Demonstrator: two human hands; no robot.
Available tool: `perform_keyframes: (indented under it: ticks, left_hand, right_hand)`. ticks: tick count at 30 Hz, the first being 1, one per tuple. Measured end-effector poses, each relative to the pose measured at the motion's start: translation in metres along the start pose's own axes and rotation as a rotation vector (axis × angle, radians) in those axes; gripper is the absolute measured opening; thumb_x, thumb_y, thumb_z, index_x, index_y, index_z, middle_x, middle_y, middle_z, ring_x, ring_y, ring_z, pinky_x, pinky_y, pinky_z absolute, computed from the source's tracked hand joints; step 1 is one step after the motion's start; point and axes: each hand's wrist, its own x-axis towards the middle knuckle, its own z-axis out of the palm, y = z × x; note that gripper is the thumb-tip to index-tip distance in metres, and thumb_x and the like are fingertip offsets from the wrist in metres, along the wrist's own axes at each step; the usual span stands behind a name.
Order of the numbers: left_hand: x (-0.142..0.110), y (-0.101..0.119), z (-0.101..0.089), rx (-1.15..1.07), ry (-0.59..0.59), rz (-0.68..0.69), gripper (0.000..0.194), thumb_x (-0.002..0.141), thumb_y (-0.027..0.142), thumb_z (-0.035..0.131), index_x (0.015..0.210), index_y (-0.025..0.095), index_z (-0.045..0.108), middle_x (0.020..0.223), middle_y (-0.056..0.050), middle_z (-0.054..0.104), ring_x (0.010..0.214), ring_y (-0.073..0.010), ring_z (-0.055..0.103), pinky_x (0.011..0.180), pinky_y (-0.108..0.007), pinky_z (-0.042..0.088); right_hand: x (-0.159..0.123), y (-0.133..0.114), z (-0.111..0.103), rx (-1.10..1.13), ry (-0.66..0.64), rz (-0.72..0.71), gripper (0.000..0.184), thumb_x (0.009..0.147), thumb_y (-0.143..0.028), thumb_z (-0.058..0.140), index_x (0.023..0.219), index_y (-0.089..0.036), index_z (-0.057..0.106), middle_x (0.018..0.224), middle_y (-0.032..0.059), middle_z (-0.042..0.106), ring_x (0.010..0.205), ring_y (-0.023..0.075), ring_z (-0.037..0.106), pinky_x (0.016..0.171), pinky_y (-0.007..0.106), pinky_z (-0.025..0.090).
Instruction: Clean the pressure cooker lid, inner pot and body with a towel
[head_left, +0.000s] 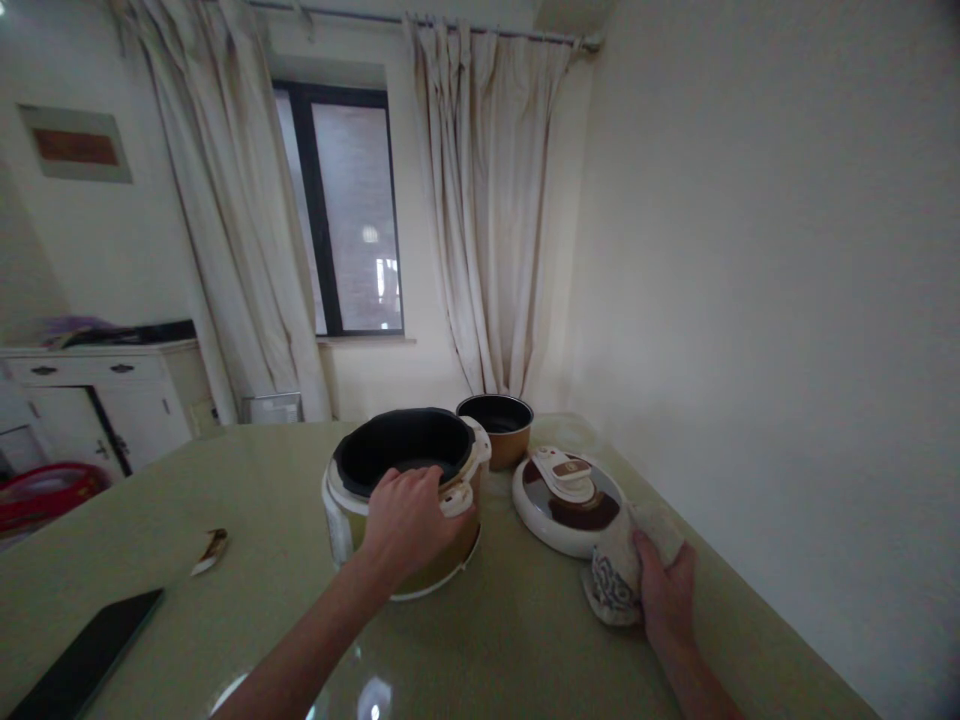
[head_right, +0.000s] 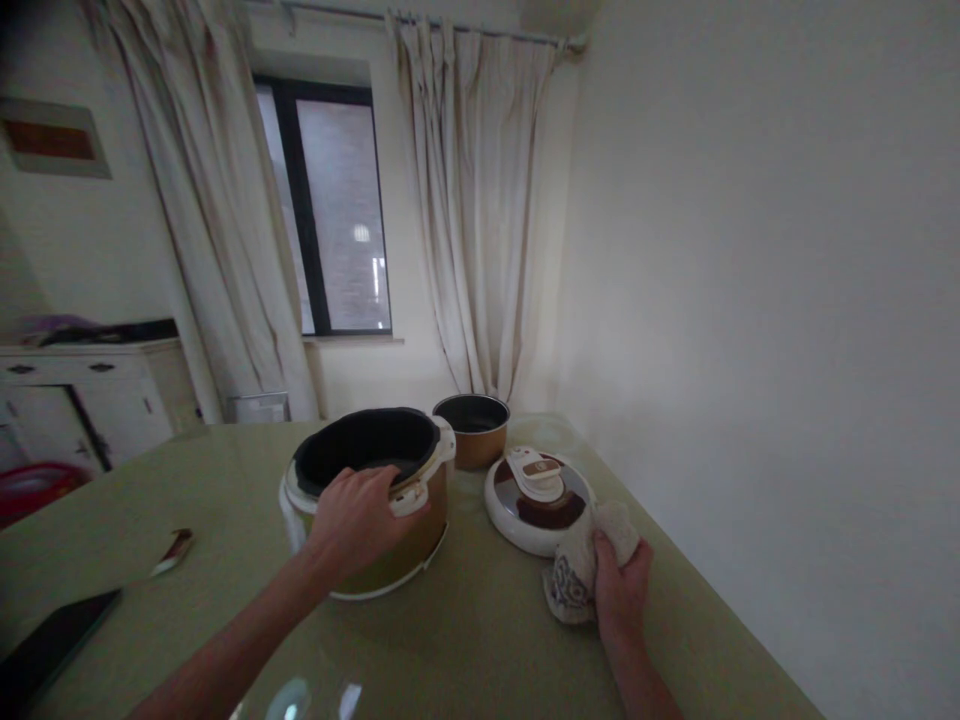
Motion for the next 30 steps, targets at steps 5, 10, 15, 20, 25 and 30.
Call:
perform_keyframes:
  ticks: [5,10,15,20,25,30]
  left_hand:
    - [-0.016,0.072,0.003,-0.099,0.06,0.051,0.038,0.089,0.054,0.069,0.094,0.016,0.074,0.091,-0.014,0.079,0.091,-0.0332,0.075,0.091,-0.046,0.045]
    - [-0.022,0.114,0.008,-0.17,0.103,0.112,0.032,0.088,0.047,0.072,0.089,0.015,0.074,0.084,-0.014,0.077,0.084,-0.0314,0.074,0.088,-0.047,0.047]
    - [-0.026,0.117,0.011,-0.202,0.181,0.13,0.045,0.088,0.055,0.074,0.1,0.012,0.077,0.087,-0.014,0.077,0.085,-0.0325,0.073,0.089,-0.05,0.048]
    - [-0.046,0.062,0.018,-0.221,0.474,0.307,0.09,0.092,0.069,0.069,0.162,0.018,0.045,0.151,-0.019,0.063,0.137,-0.0373,0.059,0.123,-0.057,0.027]
    - [-0.064,-0.001,0.054,-0.317,0.563,0.169,0.117,0.079,0.075,0.079,0.17,0.023,0.026,0.174,-0.024,0.028,0.161,-0.0498,0.023,0.123,-0.07,0.027]
    - [-0.065,-0.009,0.069,-0.487,0.529,0.011,0.117,0.072,0.069,0.087,0.166,0.025,0.032,0.176,-0.023,0.023,0.161,-0.0509,0.025,0.118,-0.072,0.039]
  right_hand:
    - [-0.001,0.002,-0.002,-0.019,-0.006,0.038,0.07,0.068,-0.072,0.074,0.112,-0.022,0.054,0.104,0.0058,0.067,0.099,0.0305,0.065,0.089,0.046,0.055]
    - [-0.005,0.001,-0.005,-0.015,-0.015,-0.006,0.071,0.07,-0.074,0.074,0.114,-0.022,0.053,0.105,0.0065,0.066,0.097,0.0302,0.065,0.084,0.045,0.056]
    - [-0.008,-0.01,-0.009,-0.031,-0.024,-0.046,0.067,0.072,-0.072,0.074,0.111,-0.021,0.056,0.102,0.0069,0.068,0.095,0.0305,0.065,0.085,0.045,0.055]
    - [-0.031,-0.026,-0.009,-0.014,-0.063,-0.2,0.07,0.075,-0.071,0.074,0.121,-0.019,0.064,0.118,0.0121,0.071,0.109,0.0338,0.066,0.098,0.049,0.052]
    - [-0.088,-0.047,0.026,0.128,-0.265,-0.247,0.058,0.086,-0.063,0.071,0.125,-0.019,0.067,0.124,0.0138,0.074,0.115,0.033,0.068,0.1,0.049,0.055]
    - [-0.107,-0.072,0.066,0.255,-0.299,-0.183,0.065,0.089,-0.065,0.067,0.133,-0.017,0.067,0.138,0.0162,0.071,0.129,0.0339,0.064,0.111,0.051,0.05]
